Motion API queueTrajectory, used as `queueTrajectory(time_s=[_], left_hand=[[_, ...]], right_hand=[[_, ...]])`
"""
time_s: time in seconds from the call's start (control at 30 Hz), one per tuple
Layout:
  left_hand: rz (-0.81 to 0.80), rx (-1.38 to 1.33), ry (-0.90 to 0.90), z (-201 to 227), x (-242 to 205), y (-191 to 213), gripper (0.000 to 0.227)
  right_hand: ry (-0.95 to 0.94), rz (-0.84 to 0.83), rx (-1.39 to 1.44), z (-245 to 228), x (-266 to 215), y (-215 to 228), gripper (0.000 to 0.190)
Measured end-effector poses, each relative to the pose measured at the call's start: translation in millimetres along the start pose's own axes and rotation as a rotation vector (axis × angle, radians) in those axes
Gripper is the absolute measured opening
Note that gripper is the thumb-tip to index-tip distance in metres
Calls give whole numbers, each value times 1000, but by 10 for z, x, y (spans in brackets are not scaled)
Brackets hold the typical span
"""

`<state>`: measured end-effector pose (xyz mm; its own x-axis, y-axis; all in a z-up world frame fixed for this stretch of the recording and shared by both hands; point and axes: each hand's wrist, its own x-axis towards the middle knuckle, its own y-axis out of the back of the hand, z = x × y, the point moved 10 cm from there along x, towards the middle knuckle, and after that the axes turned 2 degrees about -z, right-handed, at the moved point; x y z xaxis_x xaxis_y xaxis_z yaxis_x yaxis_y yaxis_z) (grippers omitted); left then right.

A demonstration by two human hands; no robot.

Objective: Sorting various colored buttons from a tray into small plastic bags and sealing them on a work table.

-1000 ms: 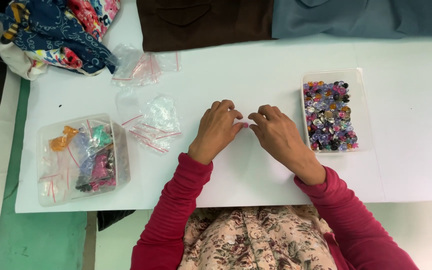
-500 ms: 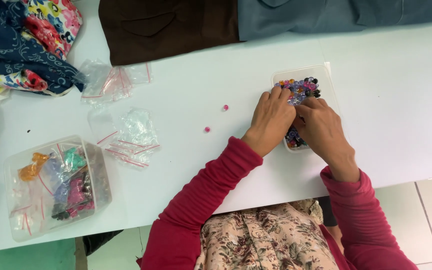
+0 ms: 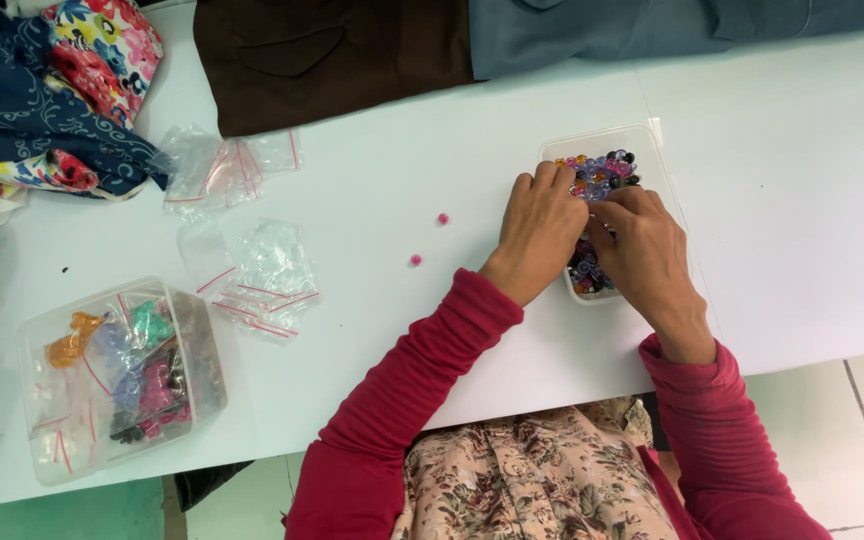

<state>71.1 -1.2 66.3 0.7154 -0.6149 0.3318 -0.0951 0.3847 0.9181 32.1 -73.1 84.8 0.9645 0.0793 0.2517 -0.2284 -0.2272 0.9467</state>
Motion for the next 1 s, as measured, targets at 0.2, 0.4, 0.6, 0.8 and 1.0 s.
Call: queueTrajectory(time_s=[0.2,0.4,0.6,0.8,1.0], left_hand=[[63,-169,103,-456,-313,792,10],[-149,-126,384,-1228,-1006,773,11],[-196,-66,488,-1566,-1296,636,17],[-21,-156,309,-1107,-859,999,15],[-33,-191,-28,-100,-284,532,6]], right_hand=[[104,104,115,-390,89,156,11],[308,73,70,-1161,172,-366,11],[295,-87,3,-1507,270,-729,16],[288,113,105,-1014,254,17,15],[78,-19,-9,38,5,351,20]])
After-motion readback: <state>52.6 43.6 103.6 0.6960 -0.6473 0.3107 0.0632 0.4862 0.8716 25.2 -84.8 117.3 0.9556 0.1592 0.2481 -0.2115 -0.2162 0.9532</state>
